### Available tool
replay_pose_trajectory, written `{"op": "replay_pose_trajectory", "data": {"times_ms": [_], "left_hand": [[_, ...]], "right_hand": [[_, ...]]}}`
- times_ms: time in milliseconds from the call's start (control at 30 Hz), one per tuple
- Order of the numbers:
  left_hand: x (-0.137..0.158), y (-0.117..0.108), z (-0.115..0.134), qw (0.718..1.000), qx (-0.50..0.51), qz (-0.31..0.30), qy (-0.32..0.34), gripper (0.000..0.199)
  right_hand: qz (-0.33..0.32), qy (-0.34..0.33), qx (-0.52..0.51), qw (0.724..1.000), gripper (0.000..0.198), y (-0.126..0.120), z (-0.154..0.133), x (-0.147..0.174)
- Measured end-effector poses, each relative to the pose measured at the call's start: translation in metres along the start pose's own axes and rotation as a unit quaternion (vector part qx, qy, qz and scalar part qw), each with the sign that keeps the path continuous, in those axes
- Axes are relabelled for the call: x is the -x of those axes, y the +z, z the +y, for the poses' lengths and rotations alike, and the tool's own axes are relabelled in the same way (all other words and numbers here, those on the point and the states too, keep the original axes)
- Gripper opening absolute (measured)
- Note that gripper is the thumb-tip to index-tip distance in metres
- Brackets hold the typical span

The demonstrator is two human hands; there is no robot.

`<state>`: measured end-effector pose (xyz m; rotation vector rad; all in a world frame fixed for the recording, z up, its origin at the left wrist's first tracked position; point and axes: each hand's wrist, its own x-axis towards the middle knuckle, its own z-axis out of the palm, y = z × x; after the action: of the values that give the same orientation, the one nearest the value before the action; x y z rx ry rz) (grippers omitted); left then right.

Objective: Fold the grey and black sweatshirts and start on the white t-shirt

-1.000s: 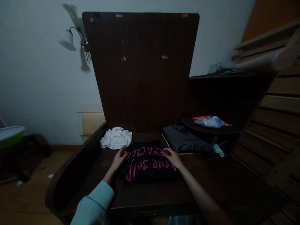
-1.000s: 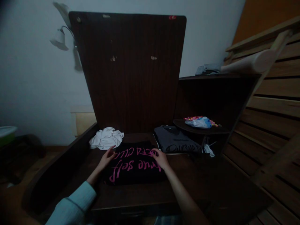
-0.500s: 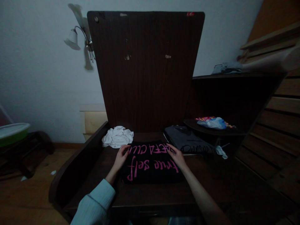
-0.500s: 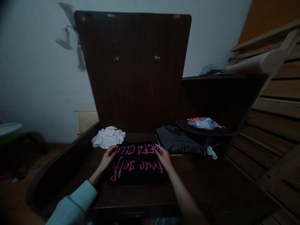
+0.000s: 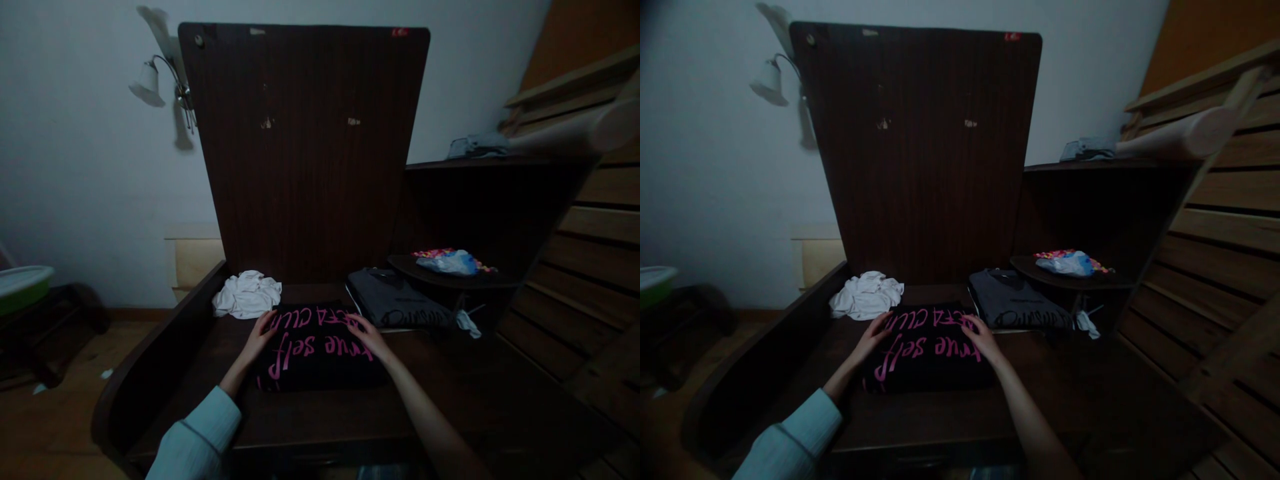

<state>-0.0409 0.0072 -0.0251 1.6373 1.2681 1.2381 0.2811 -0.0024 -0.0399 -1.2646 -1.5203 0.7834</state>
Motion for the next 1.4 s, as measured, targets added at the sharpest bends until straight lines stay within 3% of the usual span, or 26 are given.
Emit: {"op": "replay_pose_trajectory", "data": {"times_ms": [167, 333, 767, 1033, 1200, 1400], "left_hand": [[0.007, -0.002, 0.016, 0.994, 0.074, -0.023, -0.082, 0.043], [0.013, 0.0, 0.025, 0.987, 0.107, -0.038, -0.111, 0.047], [0.014, -0.005, 0.024, 0.999, 0.007, -0.047, -0.008, 0.04], [0.017, -0.007, 0.036, 0.998, -0.02, -0.04, 0.04, 0.05], [0.009, -0.001, 0.022, 0.999, 0.002, -0.036, -0.008, 0.054], [0.006, -0.004, 0.009, 0.998, 0.039, -0.039, -0.025, 0.047]], "right_hand": [[0.02, -0.003, 0.008, 1.0, 0.035, -0.004, -0.002, 0.004], [0.032, 0.021, 0.004, 0.999, 0.029, -0.007, -0.005, 0.01], [0.023, 0.064, -0.031, 0.997, 0.039, -0.009, -0.021, 0.017], [0.046, -0.016, -0.04, 0.998, 0.045, -0.009, -0.028, 0.018], [0.036, 0.031, -0.032, 0.998, 0.056, -0.005, -0.02, 0.016], [-0.004, 0.069, -0.053, 0.996, 0.04, -0.012, -0.015, 0.013]]}}
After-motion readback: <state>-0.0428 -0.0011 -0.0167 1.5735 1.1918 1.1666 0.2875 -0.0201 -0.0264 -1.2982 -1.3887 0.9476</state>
